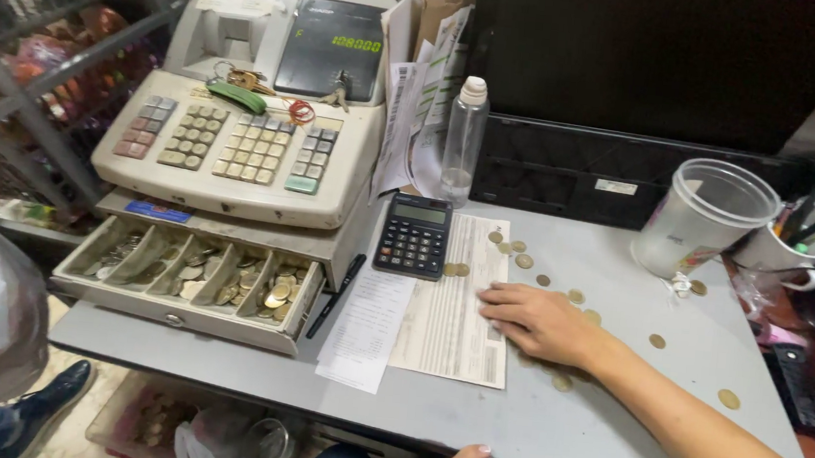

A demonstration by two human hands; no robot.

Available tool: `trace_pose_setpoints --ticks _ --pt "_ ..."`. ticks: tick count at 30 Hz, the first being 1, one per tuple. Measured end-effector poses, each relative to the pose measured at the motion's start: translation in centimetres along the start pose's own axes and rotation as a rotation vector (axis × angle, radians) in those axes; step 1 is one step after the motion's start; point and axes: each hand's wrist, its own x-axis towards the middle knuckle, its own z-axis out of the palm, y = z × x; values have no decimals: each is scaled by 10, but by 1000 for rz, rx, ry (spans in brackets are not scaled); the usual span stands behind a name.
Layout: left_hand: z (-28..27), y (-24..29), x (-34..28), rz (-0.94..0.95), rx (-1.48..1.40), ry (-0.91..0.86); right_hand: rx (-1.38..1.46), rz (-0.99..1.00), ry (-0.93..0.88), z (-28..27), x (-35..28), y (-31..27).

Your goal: Counting and collecting coins from a desk into a cup next to a cash register

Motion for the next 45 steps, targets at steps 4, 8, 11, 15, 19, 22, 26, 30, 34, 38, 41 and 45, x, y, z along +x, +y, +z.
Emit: trace_pose_setpoints --ticks 4,8,11,15,19,22,26,30,34,38,41,45 --pt "-6 9 -1 -76 26 -45 -43 89 -4 -6 -30 27" --pt "-14 22 -3 -17 31 -11 -101 115 73 2 -2 22" --pt "-10 26 -5 19 11 60 -30 61 42 17 36 6" --pt "-5 17 -3 110 4 128 -7 119 12 36 63 5" --pt "-8 18 -3 154 50 192 58 214 -57 7 50 -3" --pt "-26 33 -2 -39 15 -49 8 108 -21 -6 25 10" --pt "-28 34 -1 -131 9 -171 3 123 -93 -26 -6 23" --pt "-31 34 0 -123 -7 -202 -53 89 -92 -39 -27 27" --pt "-34 36 2 -170 6 -226 -73 46 -42 -30 -22 2" --pt "-31 26 2 -101 -14 -226 -122 8 -5 -13 -3 -7" --pt "-17 14 1 -67 -10 -123 -89 35 -37 -13 21 -12" --pt "-13 17 0 -61 28 -17 -23 189 67 0 49 32"
